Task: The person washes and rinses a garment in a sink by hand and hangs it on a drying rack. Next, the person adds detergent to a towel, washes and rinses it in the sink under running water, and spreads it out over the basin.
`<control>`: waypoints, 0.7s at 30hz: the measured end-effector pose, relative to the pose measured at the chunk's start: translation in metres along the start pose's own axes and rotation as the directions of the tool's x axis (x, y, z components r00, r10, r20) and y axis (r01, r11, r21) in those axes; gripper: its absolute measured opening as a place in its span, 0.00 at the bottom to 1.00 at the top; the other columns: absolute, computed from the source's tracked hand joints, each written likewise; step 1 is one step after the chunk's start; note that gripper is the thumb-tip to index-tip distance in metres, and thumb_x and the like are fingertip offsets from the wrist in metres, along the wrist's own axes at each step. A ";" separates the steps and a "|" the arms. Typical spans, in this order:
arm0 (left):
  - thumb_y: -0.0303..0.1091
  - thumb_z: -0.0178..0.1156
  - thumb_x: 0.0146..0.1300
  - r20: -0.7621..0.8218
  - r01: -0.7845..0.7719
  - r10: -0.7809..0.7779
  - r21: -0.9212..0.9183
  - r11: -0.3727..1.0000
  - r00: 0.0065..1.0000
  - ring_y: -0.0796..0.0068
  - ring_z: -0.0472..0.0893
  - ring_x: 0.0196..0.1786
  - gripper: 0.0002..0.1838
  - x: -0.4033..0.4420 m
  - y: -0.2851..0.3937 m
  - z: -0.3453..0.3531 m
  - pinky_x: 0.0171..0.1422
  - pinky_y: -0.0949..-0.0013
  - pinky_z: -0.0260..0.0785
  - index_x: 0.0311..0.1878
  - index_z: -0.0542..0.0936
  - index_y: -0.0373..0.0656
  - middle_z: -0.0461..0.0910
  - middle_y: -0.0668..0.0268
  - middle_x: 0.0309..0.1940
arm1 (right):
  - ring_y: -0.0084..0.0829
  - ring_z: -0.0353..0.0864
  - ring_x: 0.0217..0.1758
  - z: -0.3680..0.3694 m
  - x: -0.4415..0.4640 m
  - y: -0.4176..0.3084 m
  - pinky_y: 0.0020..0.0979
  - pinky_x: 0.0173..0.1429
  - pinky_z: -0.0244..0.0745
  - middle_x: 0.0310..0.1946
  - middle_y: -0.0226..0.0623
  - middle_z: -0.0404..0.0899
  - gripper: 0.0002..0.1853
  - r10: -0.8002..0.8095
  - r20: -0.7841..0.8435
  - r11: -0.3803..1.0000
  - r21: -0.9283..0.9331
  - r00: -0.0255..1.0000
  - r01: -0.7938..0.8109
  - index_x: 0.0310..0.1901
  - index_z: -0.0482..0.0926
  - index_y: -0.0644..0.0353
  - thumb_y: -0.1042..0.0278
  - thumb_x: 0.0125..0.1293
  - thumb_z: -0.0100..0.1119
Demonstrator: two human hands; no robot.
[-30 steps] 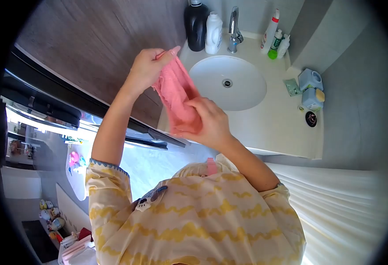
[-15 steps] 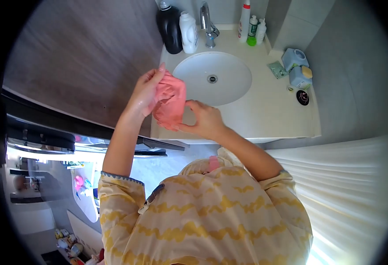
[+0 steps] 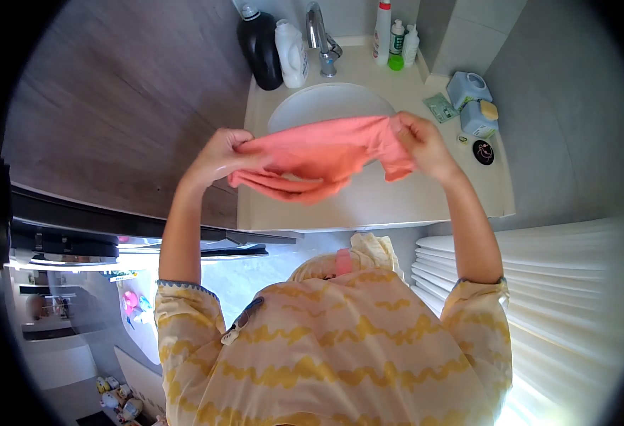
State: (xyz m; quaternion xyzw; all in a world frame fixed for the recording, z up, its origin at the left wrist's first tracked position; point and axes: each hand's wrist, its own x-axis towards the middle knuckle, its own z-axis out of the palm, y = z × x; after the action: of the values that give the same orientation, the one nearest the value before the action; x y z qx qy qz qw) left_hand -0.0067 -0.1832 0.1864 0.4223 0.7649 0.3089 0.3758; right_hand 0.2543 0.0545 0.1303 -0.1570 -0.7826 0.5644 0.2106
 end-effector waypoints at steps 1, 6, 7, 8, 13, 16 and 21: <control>0.37 0.72 0.46 0.028 -0.058 0.057 0.049 0.997 0.998 0.88 0.69 0.27 0.16 0.002 -0.004 -0.003 0.29 0.78 0.62 0.26 0.77 0.37 0.72 0.73 0.20 | 0.14 0.64 0.31 -0.007 0.003 -0.002 0.19 0.36 0.65 0.27 0.22 0.70 0.10 -0.007 -0.016 1.000 -0.007 1.000 0.007 0.36 0.73 0.64 0.66 0.71 0.45; 0.35 0.71 0.40 -0.040 -0.256 0.278 0.283 0.924 0.960 0.76 0.73 0.24 0.15 0.033 -0.041 -0.012 0.29 0.73 0.64 0.28 0.76 0.38 0.74 0.64 0.22 | 0.25 0.73 0.34 -0.032 0.023 -0.005 0.29 0.42 0.69 0.29 0.30 0.74 0.21 0.028 -0.038 0.993 -0.115 0.999 -0.032 0.38 0.70 0.62 0.54 0.55 0.64; 0.35 0.70 0.41 -0.084 -0.269 0.318 0.360 0.893 0.944 0.73 0.74 0.25 0.15 0.037 -0.047 -0.014 0.30 0.72 0.65 0.29 0.76 0.39 0.75 0.63 0.23 | 0.30 0.75 0.36 -0.036 0.027 -0.009 0.31 0.42 0.69 0.31 0.34 0.75 0.21 0.028 -0.042 0.917 -0.396 0.999 -0.042 0.39 0.70 0.62 0.55 0.52 0.64; 0.34 0.69 0.43 -0.178 -0.239 0.346 0.442 0.865 0.921 0.70 0.75 0.27 0.13 0.037 -0.049 -0.015 0.31 0.71 0.66 0.30 0.76 0.40 0.75 0.63 0.26 | 0.34 0.76 0.37 -0.040 0.032 -0.013 0.33 0.42 0.70 0.32 0.38 0.76 0.22 0.026 -0.046 0.764 -0.643 0.999 -0.049 0.39 0.69 0.62 0.57 0.50 0.65; 0.32 0.63 0.48 -0.427 -0.060 0.522 0.729 0.681 0.739 0.58 0.77 0.34 0.09 0.030 -0.033 -0.017 0.32 0.65 0.70 0.34 0.77 0.46 0.76 0.67 0.36 | 0.47 0.75 0.41 -0.062 0.041 -0.001 0.40 0.41 0.70 0.36 0.43 0.76 0.16 -0.205 0.044 0.546 -0.824 0.978 0.152 0.39 0.70 0.61 0.71 0.46 0.61; 0.30 0.61 0.48 -0.333 -0.108 0.670 0.844 0.526 0.663 0.61 0.78 0.33 0.08 0.022 -0.036 0.003 0.32 0.65 0.71 0.34 0.77 0.47 0.76 0.67 0.36 | 0.46 0.75 0.42 -0.066 0.028 0.009 0.40 0.42 0.70 0.36 0.42 0.75 0.14 -0.253 0.117 0.528 -0.815 0.960 0.239 0.37 0.71 0.60 0.76 0.45 0.59; 0.33 0.60 0.50 -0.275 -0.005 0.520 0.881 0.474 0.809 0.62 0.79 0.35 0.12 0.009 -0.120 0.103 0.34 0.63 0.74 0.41 0.77 0.48 0.75 0.63 0.41 | 0.40 0.74 0.49 -0.060 -0.025 0.098 0.42 0.56 0.66 0.41 0.38 0.77 0.15 -0.254 0.237 0.432 -0.840 0.938 0.329 0.37 0.74 0.56 0.77 0.43 0.59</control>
State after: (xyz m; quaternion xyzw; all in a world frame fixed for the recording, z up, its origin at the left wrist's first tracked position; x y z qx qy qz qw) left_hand 0.0268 -0.2136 0.0346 0.5692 0.8067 0.0516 -0.1505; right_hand 0.3066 0.1220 0.0497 -0.0829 -0.9811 0.0518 0.1671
